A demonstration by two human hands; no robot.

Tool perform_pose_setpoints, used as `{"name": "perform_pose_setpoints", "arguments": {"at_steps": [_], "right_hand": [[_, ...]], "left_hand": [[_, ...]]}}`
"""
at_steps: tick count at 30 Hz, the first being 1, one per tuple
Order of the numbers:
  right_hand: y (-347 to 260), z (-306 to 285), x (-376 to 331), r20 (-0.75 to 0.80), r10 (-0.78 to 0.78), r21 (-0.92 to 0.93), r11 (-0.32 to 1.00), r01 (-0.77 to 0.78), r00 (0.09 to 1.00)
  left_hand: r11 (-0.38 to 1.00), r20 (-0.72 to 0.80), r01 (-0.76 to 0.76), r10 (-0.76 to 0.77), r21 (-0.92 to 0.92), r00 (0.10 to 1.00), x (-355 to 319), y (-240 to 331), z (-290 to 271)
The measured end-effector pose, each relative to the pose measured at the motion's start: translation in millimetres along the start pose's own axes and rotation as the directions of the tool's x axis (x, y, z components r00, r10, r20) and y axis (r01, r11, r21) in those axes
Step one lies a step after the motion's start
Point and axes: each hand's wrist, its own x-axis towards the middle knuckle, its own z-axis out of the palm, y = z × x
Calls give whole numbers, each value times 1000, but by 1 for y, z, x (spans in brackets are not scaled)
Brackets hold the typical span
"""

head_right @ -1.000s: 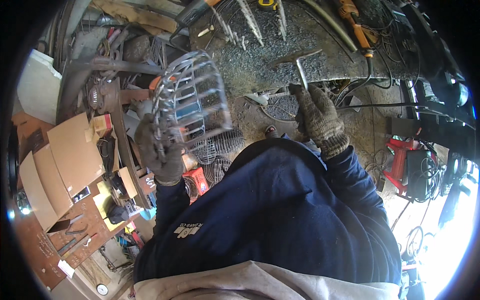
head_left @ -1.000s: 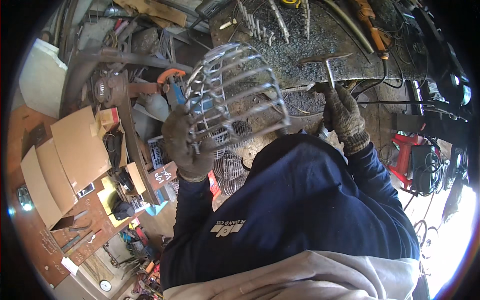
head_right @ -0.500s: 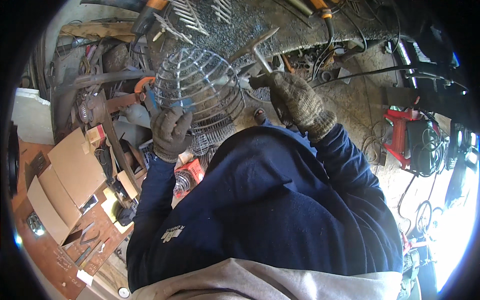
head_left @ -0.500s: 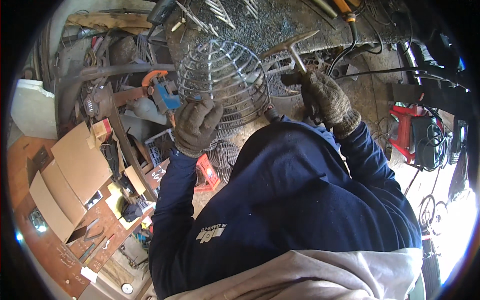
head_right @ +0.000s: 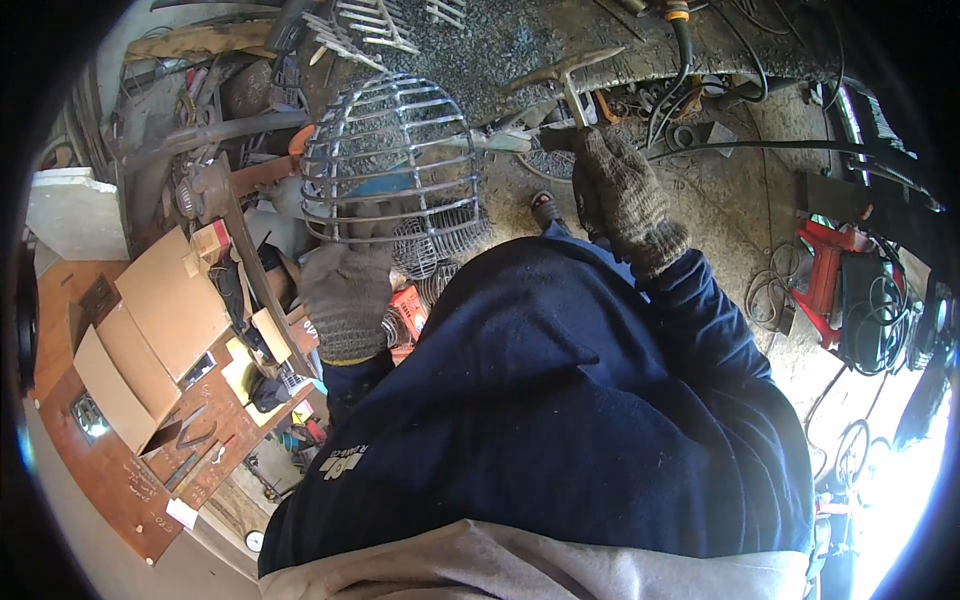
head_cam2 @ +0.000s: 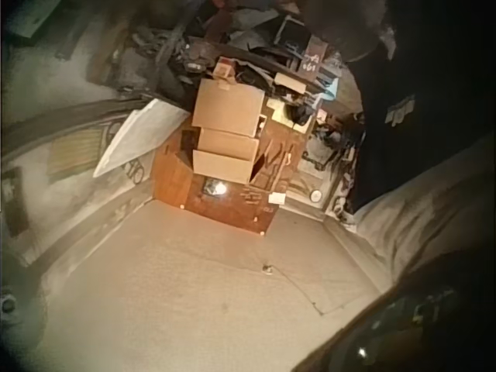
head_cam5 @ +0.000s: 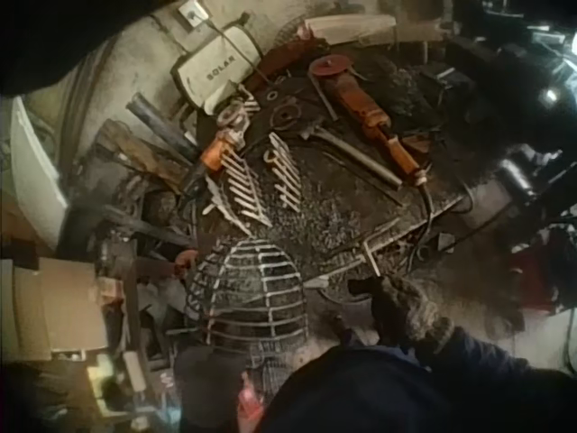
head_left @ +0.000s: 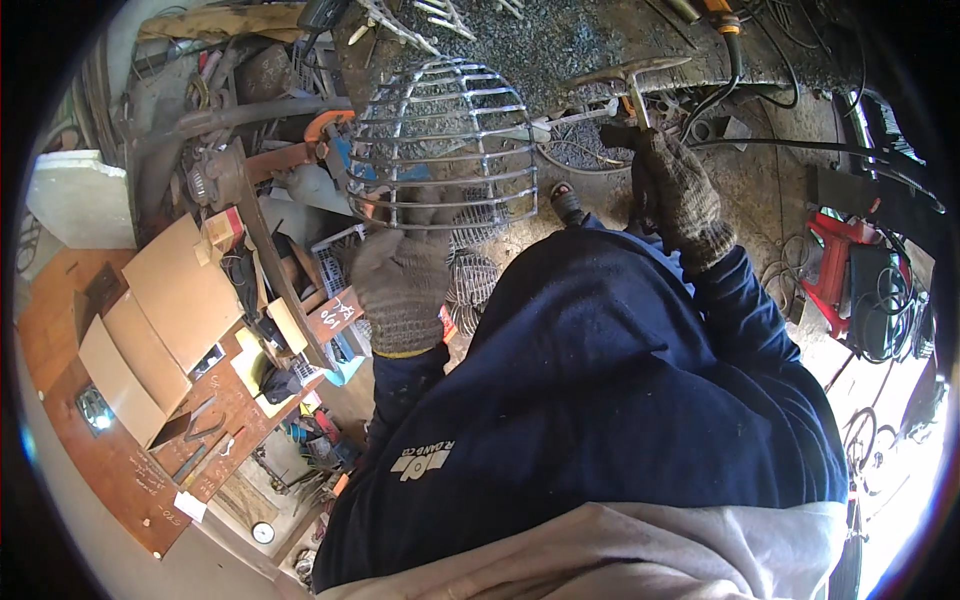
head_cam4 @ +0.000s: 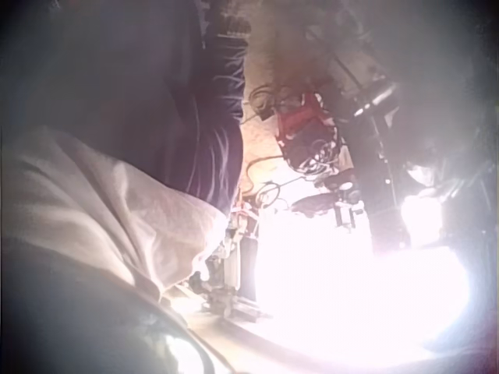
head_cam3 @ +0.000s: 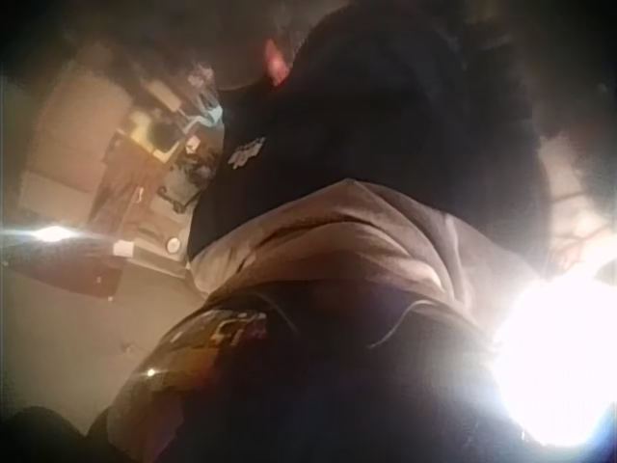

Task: The person welds points on a curved metal grid using a welding rod, then hammers parts of the grid into alignment with a hammer, and finally holds a metal frame provided by another person.

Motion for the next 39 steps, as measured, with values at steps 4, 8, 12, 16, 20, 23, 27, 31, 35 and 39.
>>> {"name": "perform_pose_setpoints", "arguments": {"at_steps": [4, 8, 12, 16, 20, 23, 27, 31, 35, 39], "right_hand": [[-1, -9, 3, -1, -105, -86, 991, 104, 994], [5, -13, 7, 5, -93, -93, 991, 93, 996], [-37, -10, -6, 18, 118, -16, 993, -118, 993], [3, -26, 14, 45, -177, -166, 969, 182, 983], [9, -29, 17, 70, -173, -101, 979, 179, 982], [-15, -19, 11, 55, -27, -40, 999, 29, 998], [-15, -12, 9, -8, -12, -34, 999, 12, 1000], [-15, -7, 7, -29, -8, -52, 999, 6, 1000], [-13, -2, 4, -58, 1, -36, 999, -3, 998], [-6, -8, 7, -42, 37, 32, 999, -36, 998]], "left_hand": [[986, -116, -15, -4, -163, 993, 5, 2, 53], [982, -357, -86, 21, -167, 934, 27, -11, 38], [968, -302, -117, 46, -222, 952, 25, 3, 31], [844, 44, 44, -25, -534, 999, 10, 31, -4], [826, 109, 27, 42, -562, 993, 5, 42, 23], [855, 125, -41, 122, -517, 985, 4, 38, 8], [850, 156, -57, 161, -524, 975, 9, 36, -9], [827, 55, -105, 162, -553, 985, 4, 37, -1], [807, 277, 68, 121, -586, 953, 24, 36, -40], [869, 247, 1, 140, -495, 959, 14, 41, 5]]}}
